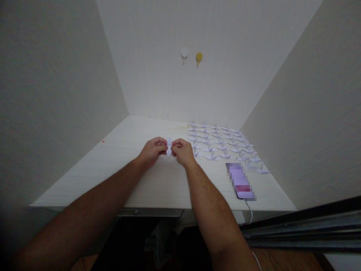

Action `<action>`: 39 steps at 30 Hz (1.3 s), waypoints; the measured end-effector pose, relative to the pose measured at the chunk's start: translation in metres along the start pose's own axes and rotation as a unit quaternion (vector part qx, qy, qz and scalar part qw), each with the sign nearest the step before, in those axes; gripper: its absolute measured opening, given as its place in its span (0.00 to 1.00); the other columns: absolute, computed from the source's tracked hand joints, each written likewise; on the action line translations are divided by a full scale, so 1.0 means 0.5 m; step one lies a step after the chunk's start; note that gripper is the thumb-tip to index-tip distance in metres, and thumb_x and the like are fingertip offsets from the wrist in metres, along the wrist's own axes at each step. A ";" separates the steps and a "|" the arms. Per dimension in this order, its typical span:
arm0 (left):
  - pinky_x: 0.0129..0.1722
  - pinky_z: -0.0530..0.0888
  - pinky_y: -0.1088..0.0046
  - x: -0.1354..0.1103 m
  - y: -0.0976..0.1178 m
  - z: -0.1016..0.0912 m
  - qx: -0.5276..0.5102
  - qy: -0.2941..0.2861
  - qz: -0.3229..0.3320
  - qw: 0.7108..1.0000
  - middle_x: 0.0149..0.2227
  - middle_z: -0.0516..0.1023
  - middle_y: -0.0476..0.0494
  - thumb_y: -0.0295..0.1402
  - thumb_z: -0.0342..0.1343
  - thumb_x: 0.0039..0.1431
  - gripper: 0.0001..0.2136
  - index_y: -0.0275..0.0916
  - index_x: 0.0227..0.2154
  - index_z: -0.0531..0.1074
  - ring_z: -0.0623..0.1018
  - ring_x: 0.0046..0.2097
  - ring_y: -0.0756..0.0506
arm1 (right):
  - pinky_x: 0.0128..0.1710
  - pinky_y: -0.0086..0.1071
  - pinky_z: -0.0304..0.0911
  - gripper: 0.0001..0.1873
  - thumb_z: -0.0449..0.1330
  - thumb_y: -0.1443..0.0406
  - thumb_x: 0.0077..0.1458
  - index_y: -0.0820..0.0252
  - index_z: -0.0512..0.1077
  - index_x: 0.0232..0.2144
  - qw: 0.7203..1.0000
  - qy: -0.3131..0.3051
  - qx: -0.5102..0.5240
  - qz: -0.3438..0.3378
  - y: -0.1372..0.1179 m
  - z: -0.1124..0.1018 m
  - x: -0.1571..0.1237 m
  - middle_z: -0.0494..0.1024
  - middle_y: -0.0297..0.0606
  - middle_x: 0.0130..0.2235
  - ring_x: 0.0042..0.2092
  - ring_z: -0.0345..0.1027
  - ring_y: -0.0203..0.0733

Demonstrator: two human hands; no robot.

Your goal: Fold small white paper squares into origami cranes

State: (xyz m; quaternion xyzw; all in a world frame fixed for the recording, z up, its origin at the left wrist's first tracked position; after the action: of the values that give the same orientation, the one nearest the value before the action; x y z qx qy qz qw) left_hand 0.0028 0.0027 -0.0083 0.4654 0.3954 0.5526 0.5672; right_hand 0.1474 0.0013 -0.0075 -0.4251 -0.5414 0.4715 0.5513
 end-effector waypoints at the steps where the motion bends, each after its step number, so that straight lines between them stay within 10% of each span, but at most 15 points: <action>1: 0.27 0.71 0.74 0.000 -0.001 0.000 -0.004 -0.003 -0.004 1.000 0.22 0.74 0.51 0.27 0.65 0.35 0.11 0.36 0.25 0.72 0.73 0.24 0.51 | 0.19 0.25 0.56 0.07 0.61 0.66 0.36 0.59 0.69 0.24 1.000 -0.003 0.005 0.000 0.001 0.000 0.001 0.70 0.27 0.16 0.17 0.61 0.32; 39: 0.26 0.70 0.73 -0.007 0.009 -0.004 -0.017 -0.070 -0.053 0.996 0.21 0.74 0.47 0.27 0.64 0.37 0.07 0.34 0.21 0.71 0.75 0.24 0.49 | 0.21 0.27 0.61 0.04 0.61 0.65 0.39 0.60 0.71 0.22 0.996 -0.090 0.009 0.015 -0.004 -0.009 -0.004 0.71 0.30 0.16 0.19 0.65 0.34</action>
State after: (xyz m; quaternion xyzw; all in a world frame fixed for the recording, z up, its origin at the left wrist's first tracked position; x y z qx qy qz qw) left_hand -0.0007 -0.0010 -0.0049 0.4721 0.3689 0.4945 0.6297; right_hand 0.1521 -0.0010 -0.0062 -0.3838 -0.5782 0.5207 0.4972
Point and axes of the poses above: each hand's wrist, its own x-axis towards the middle knuckle, its own z-axis out of the palm, y = z × x, the point moved 1 cm from there along x, towards the middle knuckle
